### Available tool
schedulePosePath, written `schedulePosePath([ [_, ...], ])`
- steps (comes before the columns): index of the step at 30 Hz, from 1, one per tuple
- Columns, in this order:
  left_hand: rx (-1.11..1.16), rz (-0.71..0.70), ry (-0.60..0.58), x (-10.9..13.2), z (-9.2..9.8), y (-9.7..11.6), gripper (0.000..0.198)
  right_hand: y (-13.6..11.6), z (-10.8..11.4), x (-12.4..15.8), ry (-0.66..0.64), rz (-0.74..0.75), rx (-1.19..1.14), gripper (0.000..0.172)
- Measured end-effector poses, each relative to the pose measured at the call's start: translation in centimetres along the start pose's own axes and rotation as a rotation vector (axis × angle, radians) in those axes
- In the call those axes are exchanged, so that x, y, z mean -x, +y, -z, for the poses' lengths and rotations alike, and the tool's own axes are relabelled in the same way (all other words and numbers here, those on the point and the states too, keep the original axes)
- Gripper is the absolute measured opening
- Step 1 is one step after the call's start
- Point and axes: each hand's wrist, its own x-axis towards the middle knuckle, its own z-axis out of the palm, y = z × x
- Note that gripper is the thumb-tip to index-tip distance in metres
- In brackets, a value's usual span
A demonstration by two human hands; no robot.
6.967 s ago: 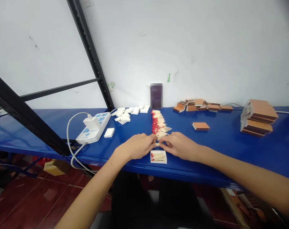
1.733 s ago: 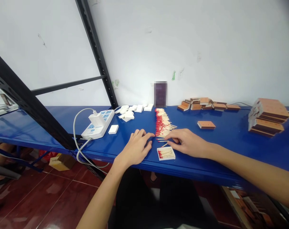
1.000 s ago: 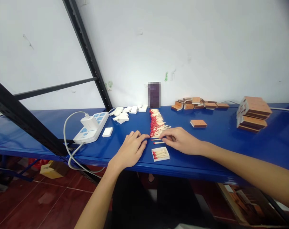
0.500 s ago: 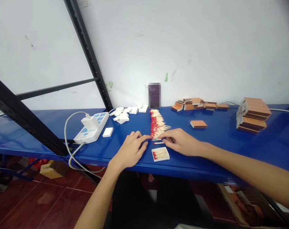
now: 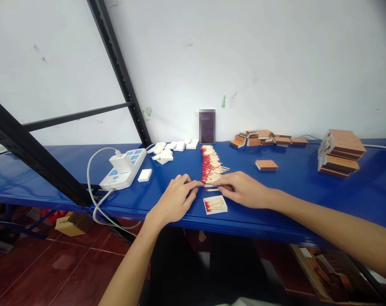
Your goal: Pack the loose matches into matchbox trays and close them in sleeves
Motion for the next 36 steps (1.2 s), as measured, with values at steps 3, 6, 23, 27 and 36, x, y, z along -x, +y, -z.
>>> schedulePosePath([
  [3, 0.006, -0.002, 0.001, 0.02, 0.0, 0.0, 0.038, 0.11, -0.04, 0.04, 0.004, 0.002, 0.0, 0.026],
  [6, 0.01, -0.005, -0.002, 0.0, 0.04, -0.02, 0.039, 0.22, -0.14, 0.08, 0.006, 0.004, -0.002, 0.025],
  [23, 0.026, -0.013, -0.013, 0.05, 0.24, 0.1, 0.039, 0.25, -0.08, 0.2, 0.025, 0.011, -0.031, 0.028],
  [27, 0.036, -0.027, -0.009, 0.04, 0.19, 0.05, 0.04, 0.32, -0.06, 0.24, 0.02, 0.049, -0.038, 0.03],
  [36, 0.054, -0.031, -0.023, 0.02, 0.13, 0.0, 0.04, 0.23, 0.0, 0.35, 0.013, 0.066, -0.02, 0.029],
])
